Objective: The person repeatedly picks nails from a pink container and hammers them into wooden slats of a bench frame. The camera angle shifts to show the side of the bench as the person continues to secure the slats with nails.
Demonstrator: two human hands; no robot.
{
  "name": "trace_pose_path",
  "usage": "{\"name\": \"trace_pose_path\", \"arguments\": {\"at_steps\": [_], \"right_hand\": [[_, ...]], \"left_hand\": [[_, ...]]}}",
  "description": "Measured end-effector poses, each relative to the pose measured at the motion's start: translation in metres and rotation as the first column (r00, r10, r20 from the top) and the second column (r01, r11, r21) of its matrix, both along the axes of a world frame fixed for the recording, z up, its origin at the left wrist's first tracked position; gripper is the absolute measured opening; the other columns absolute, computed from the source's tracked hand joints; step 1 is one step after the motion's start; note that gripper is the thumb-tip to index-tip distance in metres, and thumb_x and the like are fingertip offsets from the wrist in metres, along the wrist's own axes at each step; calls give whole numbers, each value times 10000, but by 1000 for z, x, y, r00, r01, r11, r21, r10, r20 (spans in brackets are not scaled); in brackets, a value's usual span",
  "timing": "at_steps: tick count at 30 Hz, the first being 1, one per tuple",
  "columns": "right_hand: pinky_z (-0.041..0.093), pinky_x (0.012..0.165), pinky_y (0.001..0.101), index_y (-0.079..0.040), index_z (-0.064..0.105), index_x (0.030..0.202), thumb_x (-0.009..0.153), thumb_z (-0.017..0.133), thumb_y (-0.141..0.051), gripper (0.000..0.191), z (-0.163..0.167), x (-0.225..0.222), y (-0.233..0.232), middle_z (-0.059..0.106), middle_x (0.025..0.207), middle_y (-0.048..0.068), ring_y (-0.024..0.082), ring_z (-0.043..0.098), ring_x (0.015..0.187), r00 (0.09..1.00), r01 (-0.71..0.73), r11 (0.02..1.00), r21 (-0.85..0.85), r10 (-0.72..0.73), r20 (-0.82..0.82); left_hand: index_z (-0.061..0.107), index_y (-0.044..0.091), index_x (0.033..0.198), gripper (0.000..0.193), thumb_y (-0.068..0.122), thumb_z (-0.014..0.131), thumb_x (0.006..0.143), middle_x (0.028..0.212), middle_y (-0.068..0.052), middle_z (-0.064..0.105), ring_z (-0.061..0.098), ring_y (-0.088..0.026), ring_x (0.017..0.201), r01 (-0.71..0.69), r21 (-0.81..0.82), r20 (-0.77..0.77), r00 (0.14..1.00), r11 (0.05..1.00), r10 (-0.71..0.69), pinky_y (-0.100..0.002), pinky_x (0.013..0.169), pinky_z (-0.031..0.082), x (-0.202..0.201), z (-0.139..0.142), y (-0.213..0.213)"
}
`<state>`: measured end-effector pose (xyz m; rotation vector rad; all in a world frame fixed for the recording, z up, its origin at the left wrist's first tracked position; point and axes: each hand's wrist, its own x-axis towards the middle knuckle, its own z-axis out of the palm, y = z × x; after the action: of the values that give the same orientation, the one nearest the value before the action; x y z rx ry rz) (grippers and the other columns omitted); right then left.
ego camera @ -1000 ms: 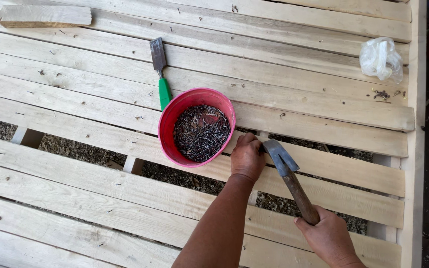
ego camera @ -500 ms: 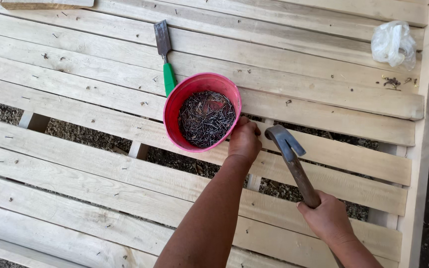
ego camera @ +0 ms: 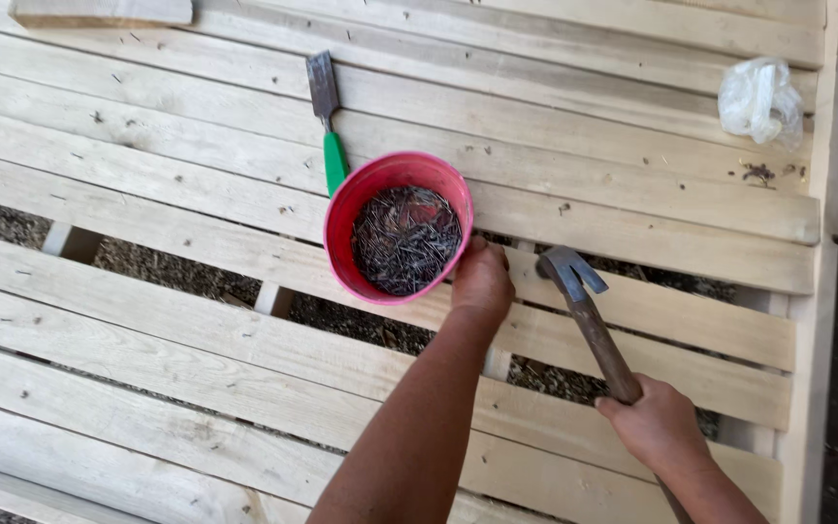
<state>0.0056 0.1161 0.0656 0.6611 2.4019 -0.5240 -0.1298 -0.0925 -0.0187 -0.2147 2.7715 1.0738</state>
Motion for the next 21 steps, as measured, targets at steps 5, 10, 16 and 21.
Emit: {"name": "trace_pose_path", "arguments": {"at_steps": [5, 10, 16, 21], "right_hand": [[573, 699, 442, -55, 738, 942, 843, 792, -350, 316, -5, 1, 4, 714, 645, 145, 279, 703, 612, 996, 90, 994, -64, -89, 13], [592, 702, 435, -72, 753, 1019, 823, 793, -358, 349, 3, 9, -6, 714, 636, 127, 268, 710, 608, 999, 31, 994, -108, -35, -34], [569, 714, 411, -121, 771, 1077, 770, 807, -327, 371, 11, -7, -19, 726, 645, 91, 241, 710, 623, 999, -38, 996, -82, 41, 35], [558, 618, 423, -35, 749, 937, 822, 811, -338, 329, 15, -14, -20, 652, 606, 130, 253, 651, 550, 998, 40, 992, -118, -33, 57]], "left_hand": [[702, 47, 970, 157, 0, 693, 821, 1122, -144, 655, 669, -348, 991, 43, 232, -238, 971, 972, 14, -431, 876, 558, 5, 49, -2], [697, 51, 956, 56, 52, 667, 909, 1001, -139, 676, 693, -327, 914, -119, 312, -494, 827, 942, 268, -417, 840, 576, -14, 89, -61], [715, 60, 1102, 458, 20, 745, 646, 1224, -221, 612, 577, -460, 1117, -145, -120, -206, 971, 982, 119, -523, 905, 506, -23, 79, -110], [764, 98, 1051, 312, -5, 670, 772, 1253, -142, 639, 638, -374, 1124, -90, -140, -84, 993, 986, 78, -452, 947, 527, -25, 69, -107]]}}
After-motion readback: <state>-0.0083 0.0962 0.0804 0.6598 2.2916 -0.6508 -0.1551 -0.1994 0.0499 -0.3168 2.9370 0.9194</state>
